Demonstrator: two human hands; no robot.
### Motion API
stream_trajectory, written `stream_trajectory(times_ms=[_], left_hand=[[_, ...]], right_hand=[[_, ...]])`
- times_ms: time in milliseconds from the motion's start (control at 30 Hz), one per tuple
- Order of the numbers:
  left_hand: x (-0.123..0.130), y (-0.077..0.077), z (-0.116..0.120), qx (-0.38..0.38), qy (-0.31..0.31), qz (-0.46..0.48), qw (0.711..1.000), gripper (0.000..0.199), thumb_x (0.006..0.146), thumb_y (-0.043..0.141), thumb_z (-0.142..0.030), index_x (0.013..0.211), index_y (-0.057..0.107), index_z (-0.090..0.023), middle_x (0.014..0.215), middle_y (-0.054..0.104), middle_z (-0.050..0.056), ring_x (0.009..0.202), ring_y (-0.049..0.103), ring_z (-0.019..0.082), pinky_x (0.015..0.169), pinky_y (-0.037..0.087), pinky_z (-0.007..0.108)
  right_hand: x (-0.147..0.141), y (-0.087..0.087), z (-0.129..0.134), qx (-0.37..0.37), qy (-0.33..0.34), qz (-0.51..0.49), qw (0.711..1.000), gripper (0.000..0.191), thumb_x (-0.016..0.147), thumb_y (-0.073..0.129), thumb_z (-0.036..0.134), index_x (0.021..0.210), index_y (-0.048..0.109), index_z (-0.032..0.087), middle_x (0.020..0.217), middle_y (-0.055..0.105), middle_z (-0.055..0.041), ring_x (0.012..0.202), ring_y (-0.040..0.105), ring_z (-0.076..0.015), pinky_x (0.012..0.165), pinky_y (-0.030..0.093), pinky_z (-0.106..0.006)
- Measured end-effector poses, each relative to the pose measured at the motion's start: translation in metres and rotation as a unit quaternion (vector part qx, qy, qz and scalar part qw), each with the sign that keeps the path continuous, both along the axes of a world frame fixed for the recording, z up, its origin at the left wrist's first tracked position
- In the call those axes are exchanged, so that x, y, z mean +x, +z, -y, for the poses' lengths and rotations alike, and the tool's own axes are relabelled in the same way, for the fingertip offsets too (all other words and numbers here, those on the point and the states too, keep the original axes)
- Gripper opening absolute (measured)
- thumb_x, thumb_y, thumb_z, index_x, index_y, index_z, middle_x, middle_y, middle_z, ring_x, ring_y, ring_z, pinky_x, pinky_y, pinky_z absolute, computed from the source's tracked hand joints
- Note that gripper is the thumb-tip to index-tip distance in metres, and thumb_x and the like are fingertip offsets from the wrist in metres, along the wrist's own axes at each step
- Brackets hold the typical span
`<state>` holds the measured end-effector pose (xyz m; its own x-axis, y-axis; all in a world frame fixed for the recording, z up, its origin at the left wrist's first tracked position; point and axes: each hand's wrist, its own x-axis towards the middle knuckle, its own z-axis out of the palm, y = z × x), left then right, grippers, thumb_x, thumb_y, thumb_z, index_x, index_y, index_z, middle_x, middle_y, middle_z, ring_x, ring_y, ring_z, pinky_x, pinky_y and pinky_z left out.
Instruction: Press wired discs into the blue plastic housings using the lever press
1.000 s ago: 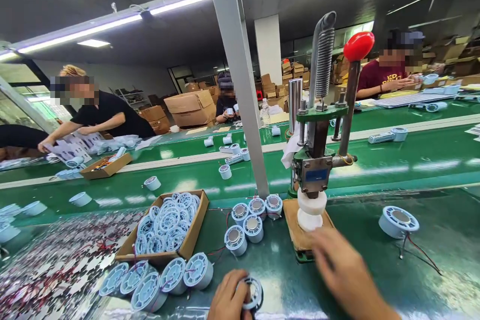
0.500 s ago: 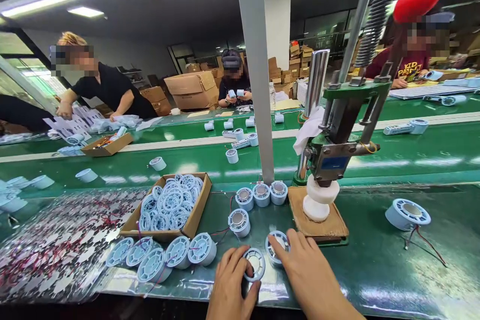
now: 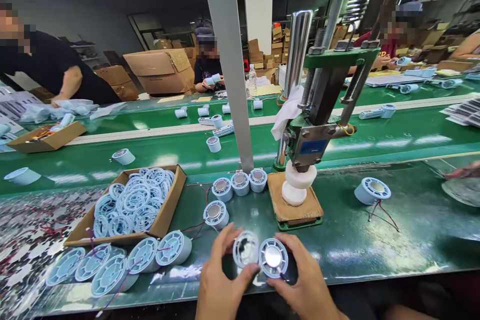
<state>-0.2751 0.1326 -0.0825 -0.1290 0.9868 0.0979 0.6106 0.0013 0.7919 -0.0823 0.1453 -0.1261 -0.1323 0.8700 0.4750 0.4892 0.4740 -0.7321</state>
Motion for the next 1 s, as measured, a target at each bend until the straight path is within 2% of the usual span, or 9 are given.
stream_trajectory(times_ms=[67,167,267,433,567,767,900,1000], left_hand=[[0.015,0.007,0.001,0.031,-0.053,-0.010,0.998,0.079,0.072,0.072,-0.018,0.142,0.040,-0.032,0.129,0.064,0.004,0.116,0.061,0.027,0.103,0.050,0.045],[0.034,0.011,0.001,0.078,-0.101,-0.061,0.990,0.082,0.066,0.068,-0.007,0.140,0.045,-0.034,0.128,0.062,0.003,0.119,0.058,0.028,0.102,0.050,0.044],[0.039,0.008,0.000,0.084,-0.090,-0.067,0.990,0.078,0.067,0.064,-0.005,0.138,0.046,-0.033,0.128,0.061,0.004,0.118,0.057,0.028,0.101,0.050,0.044],[0.036,0.005,0.000,0.061,-0.074,-0.023,0.995,0.069,0.067,0.065,-0.009,0.133,0.052,-0.029,0.125,0.062,0.006,0.115,0.059,0.028,0.100,0.051,0.043],[0.039,0.006,0.002,0.058,-0.073,-0.012,0.996,0.064,0.071,0.063,-0.011,0.132,0.054,-0.030,0.128,0.062,0.005,0.119,0.057,0.027,0.102,0.050,0.043],[0.050,0.005,0.006,0.043,-0.025,-0.010,0.999,0.074,0.066,0.062,-0.007,0.135,0.050,-0.031,0.125,0.062,0.004,0.117,0.058,0.027,0.098,0.053,0.043],[0.060,0.012,0.012,0.015,-0.030,0.013,0.999,0.074,0.070,0.064,-0.004,0.137,0.047,-0.031,0.127,0.060,0.004,0.120,0.056,0.025,0.099,0.053,0.040],[0.066,0.015,0.016,0.015,-0.024,0.036,0.999,0.077,0.072,0.062,-0.002,0.140,0.042,-0.032,0.132,0.058,0.003,0.125,0.051,0.024,0.105,0.049,0.041]], right_hand=[[-0.012,-0.004,0.001,0.040,-0.035,-0.009,0.999,0.056,0.080,0.062,0.025,0.133,0.045,0.021,0.120,0.064,-0.0074,0.106,0.066,-0.0196,0.086,0.057,-0.027],[-0.019,-0.004,-0.001,0.063,-0.053,-0.012,0.997,0.051,0.085,0.054,0.027,0.134,0.044,0.020,0.120,0.063,-0.0086,0.104,0.067,-0.0188,0.084,0.058,-0.027],[-0.017,-0.004,-0.003,0.068,-0.053,-0.004,0.996,0.052,0.086,0.053,0.027,0.136,0.043,0.020,0.116,0.065,-0.0088,0.100,0.068,-0.0183,0.082,0.058,-0.026],[-0.014,-0.004,-0.002,0.086,-0.069,0.030,0.993,0.056,0.089,0.053,0.037,0.140,0.039,0.019,0.115,0.066,-0.0100,0.098,0.069,-0.0203,0.078,0.060,-0.029],[-0.015,-0.010,0.000,0.070,-0.062,0.016,0.995,0.062,0.088,0.053,0.035,0.145,0.033,0.020,0.114,0.066,-0.0096,0.101,0.068,-0.0216,0.081,0.059,-0.031],[-0.012,-0.020,0.005,0.028,-0.052,0.012,0.998,0.072,0.087,0.052,0.028,0.152,0.023,0.018,0.119,0.064,-0.0108,0.105,0.066,-0.0218,0.086,0.058,-0.034],[-0.005,-0.014,0.009,0.027,-0.063,0.017,0.997,0.074,0.089,0.057,0.035,0.153,0.023,0.019,0.114,0.065,-0.0102,0.098,0.068,-0.0210,0.080,0.059,-0.033],[0.000,-0.008,0.010,0.008,-0.035,0.024,0.999,0.063,0.089,0.056,0.027,0.147,0.034,0.022,0.118,0.063,-0.0099,0.104,0.065,-0.0208,0.084,0.058,-0.032]])
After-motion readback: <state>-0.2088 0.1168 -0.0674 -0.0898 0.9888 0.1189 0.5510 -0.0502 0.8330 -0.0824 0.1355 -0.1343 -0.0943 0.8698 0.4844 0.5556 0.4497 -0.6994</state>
